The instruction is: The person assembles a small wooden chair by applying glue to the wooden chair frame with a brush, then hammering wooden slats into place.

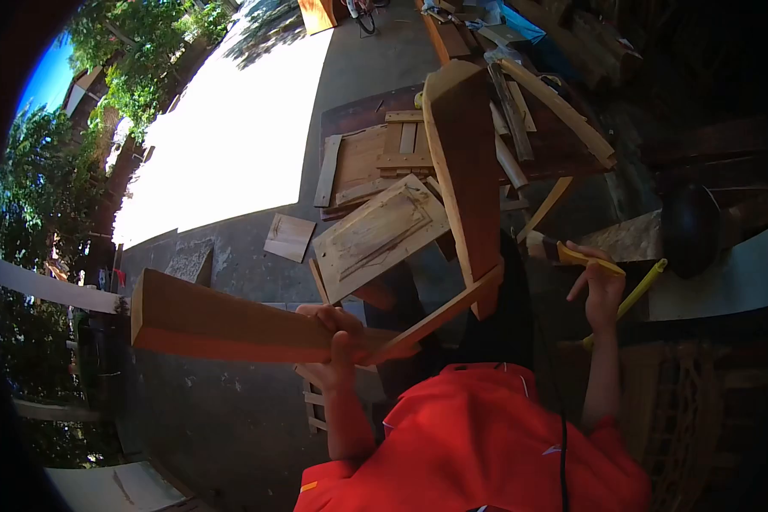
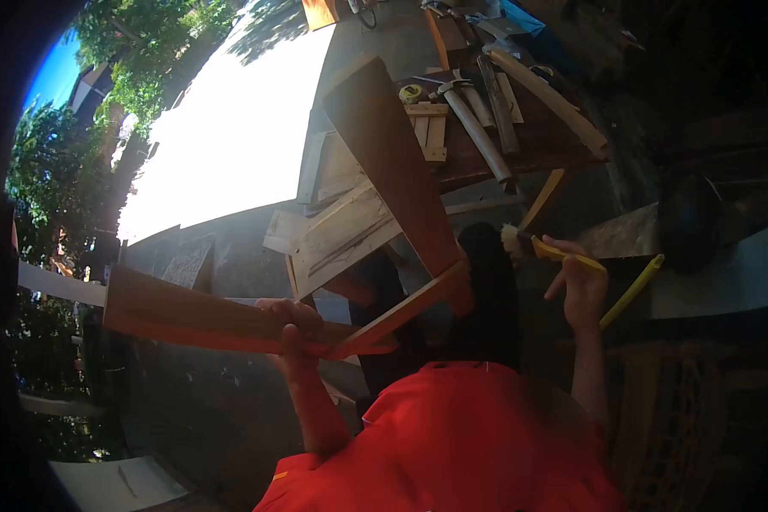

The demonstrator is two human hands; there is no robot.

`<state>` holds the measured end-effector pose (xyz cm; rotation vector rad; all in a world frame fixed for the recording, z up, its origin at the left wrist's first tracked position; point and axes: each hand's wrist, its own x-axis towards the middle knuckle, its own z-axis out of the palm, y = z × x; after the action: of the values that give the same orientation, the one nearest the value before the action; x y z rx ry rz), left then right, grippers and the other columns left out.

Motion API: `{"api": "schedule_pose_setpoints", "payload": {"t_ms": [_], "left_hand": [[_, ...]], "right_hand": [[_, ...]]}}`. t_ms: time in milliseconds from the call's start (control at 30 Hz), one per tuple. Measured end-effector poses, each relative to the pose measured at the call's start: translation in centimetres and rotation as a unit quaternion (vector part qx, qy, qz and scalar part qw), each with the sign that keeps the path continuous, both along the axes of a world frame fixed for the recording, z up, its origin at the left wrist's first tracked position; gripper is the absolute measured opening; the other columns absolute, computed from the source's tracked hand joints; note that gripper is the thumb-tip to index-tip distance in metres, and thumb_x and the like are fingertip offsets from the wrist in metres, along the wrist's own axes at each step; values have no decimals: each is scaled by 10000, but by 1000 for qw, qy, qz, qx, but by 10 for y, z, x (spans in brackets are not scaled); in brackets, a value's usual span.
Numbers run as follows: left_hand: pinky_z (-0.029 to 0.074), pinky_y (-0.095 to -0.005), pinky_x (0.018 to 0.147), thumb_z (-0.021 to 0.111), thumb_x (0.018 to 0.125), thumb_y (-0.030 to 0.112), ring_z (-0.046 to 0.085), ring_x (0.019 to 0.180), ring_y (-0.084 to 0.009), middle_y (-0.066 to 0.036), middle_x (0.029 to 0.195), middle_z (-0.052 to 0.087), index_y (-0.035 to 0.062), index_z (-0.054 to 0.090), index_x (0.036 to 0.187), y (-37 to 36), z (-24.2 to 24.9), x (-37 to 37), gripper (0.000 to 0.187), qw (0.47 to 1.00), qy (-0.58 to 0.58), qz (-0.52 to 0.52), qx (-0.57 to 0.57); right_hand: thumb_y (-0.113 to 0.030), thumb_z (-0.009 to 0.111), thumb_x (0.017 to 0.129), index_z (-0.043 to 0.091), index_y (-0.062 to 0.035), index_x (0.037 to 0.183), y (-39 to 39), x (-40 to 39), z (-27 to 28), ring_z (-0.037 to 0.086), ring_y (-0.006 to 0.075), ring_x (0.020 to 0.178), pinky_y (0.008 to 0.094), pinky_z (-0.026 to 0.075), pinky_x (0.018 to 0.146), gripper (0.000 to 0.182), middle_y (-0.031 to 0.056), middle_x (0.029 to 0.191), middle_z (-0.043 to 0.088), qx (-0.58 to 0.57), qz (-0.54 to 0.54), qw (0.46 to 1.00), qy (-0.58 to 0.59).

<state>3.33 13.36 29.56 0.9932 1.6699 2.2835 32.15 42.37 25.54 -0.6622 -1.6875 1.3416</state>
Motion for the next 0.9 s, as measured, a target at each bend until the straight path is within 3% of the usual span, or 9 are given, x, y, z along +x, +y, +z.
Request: {"api": "schedule_pose_setpoints", "payload": {"t_ms": [133, 267, 433, 567, 633, 700, 733, 800, 900], "left_hand": [[434, -281, 598, 870, 814, 263, 517, 612, -132, -49, 738, 543, 61, 510, 945, -21, 15, -29, 433, 994, -26, -103, 29], [428, -286, 579, 849, 798, 232, 521, 618, -130, -53, 741, 559, 57, 530, 918, -46, -3, -61, 383, 983, 17, -177, -51], [429, -294, 500, 881, 796, 253, 524, 541, -127, -8, 655, 506, 85, 504, 880, -58, -14, -51, 421, 986, -41, -159, -41], [424, -289, 502, 857, 807, 233, 527, 540, -123, -11, 647, 539, 81, 527, 848, -64, -27, -43, 366, 979, -10, -182, -92], [420, -288, 503, 844, 810, 221, 536, 545, -123, -17, 644, 560, 76, 536, 832, -66, -26, -32, 341, 982, -2, -161, -95], [421, -287, 503, 845, 799, 201, 545, 545, -119, -23, 642, 582, 72, 549, 811, -67, -17, -27, 324, 980, -10, -162, -113], [422, -287, 504, 846, 793, 191, 549, 544, -117, -26, 641, 594, 71, 555, 801, -68, -15, -27, 315, 979, -13, -161, -122], [439, -284, 501, 841, 783, 162, 570, 541, -120, -33, 638, 607, 66, 563, 791, -70, -15, -31, 294, 976, 26, -177, -127], [467, -275, 497, 824, 776, 128, 602, 537, -128, -35, 631, 617, 67, 567, 768, -67, -11, -29, 264, 972, 45, -196, -122]], "right_hand": [[-317, 518, 1085, 646, 13, 1188, 30, -25, 13, 576, 74, 479, 195, 440, 437, 369, 158, 1227, 719, -19, -50, 998, 28], [-337, 522, 1084, 662, -11, 1174, 46, -79, 23, 524, 59, 437, 188, 407, 412, 367, 144, 1202, 729, -10, 1, 998, 59], [-344, 527, 1082, 672, -19, 1133, 30, -172, 48, 521, 31, 444, 178, 409, 403, 360, 139, 1183, 735, -38, 223, 973, 46], [-298, 569, 1065, 682, -19, 1143, -6, -248, 44, 589, 65, 497, 197, 452, 429, 311, 118, 1138, 745, -113, 477, 871, -37], [-290, 583, 1059, 684, -19, 1156, -15, -279, 33, 607, 77, 519, 212, 478, 446, 306, 116, 1128, 746, -7, 534, 837, -120], [-285, 595, 1053, 688, -13, 1150, -15, -304, 26, 623, 87, 539, 223, 501, 461, 304, 112, 1107, 748, 130, 477, 849, -187], [-284, 600, 1050, 691, -7, 1137, -12, -317, 25, 629, 91, 547, 227, 512, 467, 305, 108, 1092, 749, 211, 386, 873, -210], [-264, 623, 1034, 719, -21, 1102, -18, -333, 21, 667, 120, 594, 267, 548, 511, 269, 89, 939, 761, 239, 301, 915, -119], [-256, 642, 1018, 740, -68, 1123, -52, -320, 44, 700, 144, 637, 319, 569, 591, 237, 79, 791, 750, 35, 552, 824, -127]]}}
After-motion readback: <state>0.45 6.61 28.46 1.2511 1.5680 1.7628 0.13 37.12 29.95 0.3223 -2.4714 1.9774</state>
